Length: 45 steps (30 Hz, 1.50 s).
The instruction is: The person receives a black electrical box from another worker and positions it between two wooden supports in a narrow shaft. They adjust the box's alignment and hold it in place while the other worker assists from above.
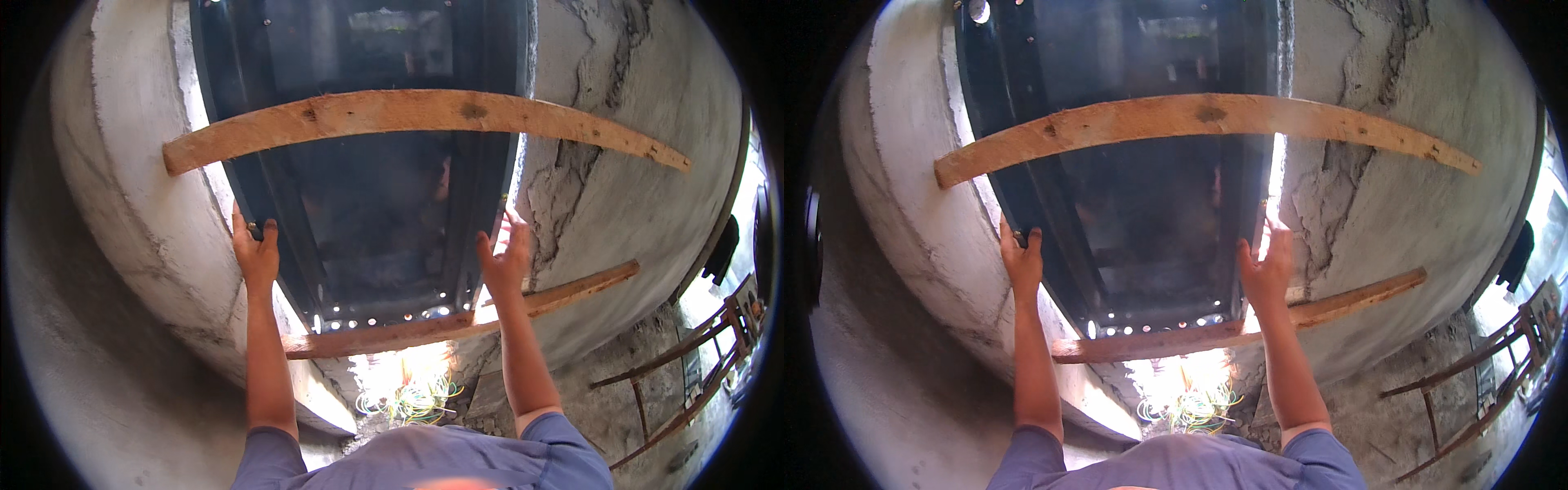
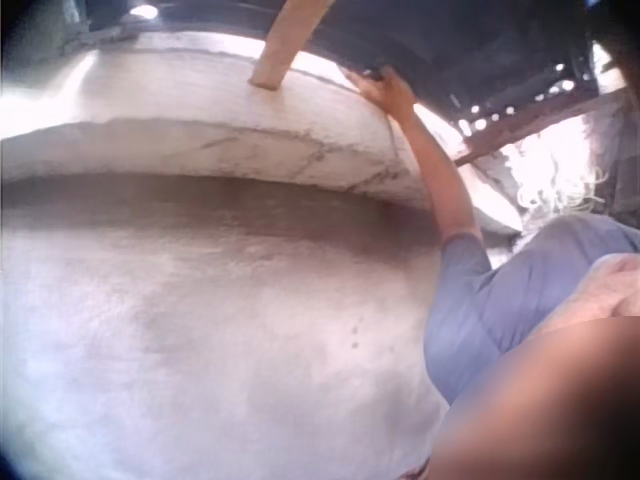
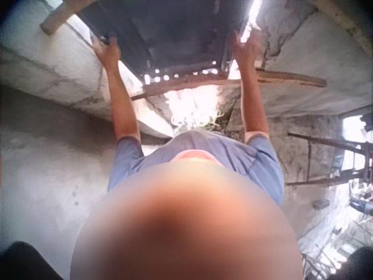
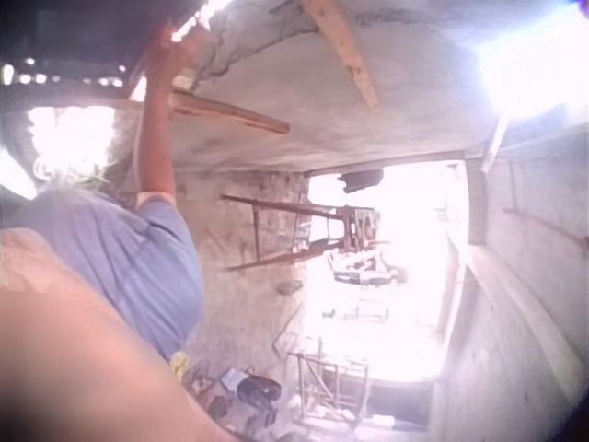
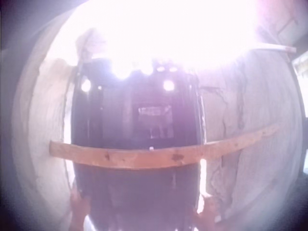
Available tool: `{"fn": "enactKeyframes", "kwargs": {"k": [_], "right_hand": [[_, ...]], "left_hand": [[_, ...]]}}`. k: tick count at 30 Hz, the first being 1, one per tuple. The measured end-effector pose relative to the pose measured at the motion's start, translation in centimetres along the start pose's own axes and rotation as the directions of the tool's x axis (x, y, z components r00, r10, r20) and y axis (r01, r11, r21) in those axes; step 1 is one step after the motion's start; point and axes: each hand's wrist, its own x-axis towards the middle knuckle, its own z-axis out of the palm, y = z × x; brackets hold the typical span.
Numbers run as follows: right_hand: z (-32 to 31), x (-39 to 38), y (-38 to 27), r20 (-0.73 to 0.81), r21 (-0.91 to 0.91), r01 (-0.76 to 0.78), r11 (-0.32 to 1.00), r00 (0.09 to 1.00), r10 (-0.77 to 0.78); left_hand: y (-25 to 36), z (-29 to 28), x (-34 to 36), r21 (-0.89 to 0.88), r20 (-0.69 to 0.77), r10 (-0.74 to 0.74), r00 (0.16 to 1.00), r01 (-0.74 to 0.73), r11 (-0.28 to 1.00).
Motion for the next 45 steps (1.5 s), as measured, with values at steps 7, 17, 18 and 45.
{"fn": "enactKeyframes", "kwargs": {"k": [7, 17, 18, 45], "right_hand": [[3.2, -1.3, 4.5, 0.244, 0.364, -0.256, 0.895, 0.954, 0.173], [3.0, -1.2, 4.7, 0.213, 0.492, -0.180, 0.852, 0.974, 0.082], [3.0, -1.2, 4.7, 0.235, 0.538, -0.227, 0.811, 0.965, 0.114], [3.7, -1.8, 4.5, 0.097, 0.517, -0.166, 0.840, 0.986, 0.135]], "left_hand": [[1.9, 0.4, 3.2, 0.086, -0.114, 0.183, 0.977, -0.173, 0.981], [4.1, -1.1, 8.0, 0.192, -0.121, 0.155, 0.980, -0.130, 0.973], [4.4, -1.1, 8.0, 0.163, -0.110, 0.081, 0.991, -0.062, 0.985], [3.5, -0.6, 8.2, -0.047, -0.176, 0.293, 0.940, -0.305, 0.951]]}}
